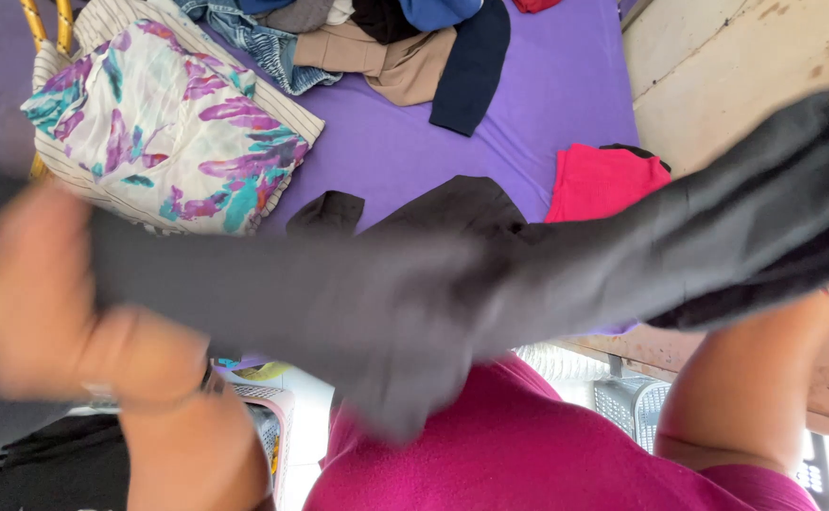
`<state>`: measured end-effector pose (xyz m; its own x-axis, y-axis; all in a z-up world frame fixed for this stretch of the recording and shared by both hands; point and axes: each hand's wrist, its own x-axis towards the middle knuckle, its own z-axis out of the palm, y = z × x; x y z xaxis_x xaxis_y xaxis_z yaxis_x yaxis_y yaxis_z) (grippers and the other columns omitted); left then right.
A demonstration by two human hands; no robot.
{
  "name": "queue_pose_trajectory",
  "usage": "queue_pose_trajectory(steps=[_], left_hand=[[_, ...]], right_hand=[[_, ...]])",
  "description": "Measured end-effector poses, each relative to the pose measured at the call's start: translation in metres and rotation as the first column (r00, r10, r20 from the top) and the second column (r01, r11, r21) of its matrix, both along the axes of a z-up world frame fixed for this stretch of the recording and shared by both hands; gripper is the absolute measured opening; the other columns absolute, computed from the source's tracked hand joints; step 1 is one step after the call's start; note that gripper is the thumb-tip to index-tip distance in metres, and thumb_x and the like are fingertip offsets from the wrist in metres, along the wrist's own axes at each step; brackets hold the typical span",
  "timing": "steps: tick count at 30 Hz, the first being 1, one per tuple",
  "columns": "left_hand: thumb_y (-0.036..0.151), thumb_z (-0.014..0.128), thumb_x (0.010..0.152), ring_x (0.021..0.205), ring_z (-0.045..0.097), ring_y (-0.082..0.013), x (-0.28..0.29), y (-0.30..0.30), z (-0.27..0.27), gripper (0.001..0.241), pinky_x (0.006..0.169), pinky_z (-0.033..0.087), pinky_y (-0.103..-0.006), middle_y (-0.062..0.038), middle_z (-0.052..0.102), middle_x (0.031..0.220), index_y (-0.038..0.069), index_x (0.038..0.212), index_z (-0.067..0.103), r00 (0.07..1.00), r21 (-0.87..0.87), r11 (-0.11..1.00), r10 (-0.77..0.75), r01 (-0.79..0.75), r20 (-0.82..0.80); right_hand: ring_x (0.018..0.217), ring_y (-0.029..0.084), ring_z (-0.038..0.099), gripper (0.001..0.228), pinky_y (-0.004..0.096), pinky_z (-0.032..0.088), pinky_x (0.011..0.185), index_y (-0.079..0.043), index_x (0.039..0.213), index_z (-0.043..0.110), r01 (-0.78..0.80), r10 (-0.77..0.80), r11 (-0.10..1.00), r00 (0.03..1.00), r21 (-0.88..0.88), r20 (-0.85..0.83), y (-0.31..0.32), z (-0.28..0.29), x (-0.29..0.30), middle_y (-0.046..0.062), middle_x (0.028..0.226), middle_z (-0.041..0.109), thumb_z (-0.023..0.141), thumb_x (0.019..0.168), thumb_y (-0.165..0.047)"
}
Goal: The person folds a patterned t-shirt on a purple surface, then picks up a black shirt, turns it inside out, and begins buttoning it. The person handles the garments by hand on a surface covered with other clothes.
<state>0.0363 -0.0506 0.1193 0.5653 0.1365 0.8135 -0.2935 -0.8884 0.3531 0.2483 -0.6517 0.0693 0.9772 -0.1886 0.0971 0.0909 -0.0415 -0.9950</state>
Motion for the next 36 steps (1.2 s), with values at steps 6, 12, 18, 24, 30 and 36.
queue_pose_trajectory(steps=[6,12,18,24,30,36], left_hand=[[0.008,0.055,0.095,0.145,0.042,-0.0349,0.072,0.015,-0.085,0.049,0.117,0.031,-0.0381,-0.028,0.044,0.152,0.006,0.144,0.058,0.832,-0.344,0.938,-0.213,0.028,-0.512],[0.036,0.059,0.097,0.149,0.031,-0.0306,0.057,0.015,-0.164,0.061,0.113,0.033,-0.0469,-0.018,0.040,0.158,0.019,0.153,0.043,0.511,-0.316,0.931,-0.185,-0.183,-0.840],[0.034,0.073,0.092,0.133,0.048,-0.0488,0.028,0.020,-0.207,0.081,0.101,0.043,-0.0631,-0.026,0.039,0.155,0.014,0.160,0.033,0.437,-0.018,0.944,0.136,-0.330,-0.889],[0.041,0.074,0.095,0.099,0.067,-0.0361,0.018,0.055,-0.265,0.039,0.082,0.049,-0.0503,-0.010,0.067,0.104,0.018,0.126,0.065,0.535,0.125,0.913,0.333,-0.388,-0.776],[0.024,0.064,0.103,0.094,0.064,-0.0247,0.021,0.063,-0.228,0.015,0.082,0.049,-0.0392,-0.003,0.069,0.102,0.015,0.110,0.072,0.815,-0.224,0.892,0.224,-0.392,-0.534],[0.011,0.051,0.102,0.095,0.056,-0.0132,0.034,0.052,-0.196,0.015,0.087,0.047,-0.0291,0.000,0.062,0.101,0.008,0.110,0.064,0.935,-0.708,0.668,-0.053,-0.228,-0.352]], right_hand=[[0.072,0.006,0.034,0.062,0.023,0.031,0.066,-0.026,0.139,0.048,0.132,-0.175,0.923,0.980,-0.360,-0.089,0.056,-0.060,-0.024,-0.009,0.080,0.035,0.042,0.083,-0.001],[0.116,0.029,0.062,0.051,0.043,0.046,0.099,-0.010,0.148,0.051,-0.131,0.262,0.537,0.965,-0.833,0.017,0.175,-0.080,-0.081,0.008,0.129,0.066,0.062,0.098,-0.010],[0.081,0.025,0.071,0.057,0.038,0.057,0.065,-0.032,0.153,0.044,-0.485,0.751,0.096,0.608,-0.869,-0.257,0.304,-0.136,-0.135,0.002,0.102,0.070,0.050,0.098,-0.021],[0.098,0.026,0.072,0.035,0.040,0.060,0.077,-0.017,0.121,0.071,-0.771,0.789,0.386,0.560,-0.507,-0.251,0.270,-0.167,-0.077,0.010,0.114,0.074,0.061,0.087,-0.015],[0.092,0.028,0.065,0.015,0.034,0.051,0.088,-0.010,0.084,0.070,-0.498,0.592,0.751,0.799,-0.433,0.109,0.127,-0.135,0.010,0.012,0.099,0.067,0.058,0.090,-0.015],[0.109,0.028,0.054,0.045,0.038,0.044,0.095,0.002,0.132,0.058,0.041,0.174,0.675,0.961,-0.736,0.214,0.119,-0.099,0.028,0.017,0.123,0.060,0.047,0.088,0.005]])
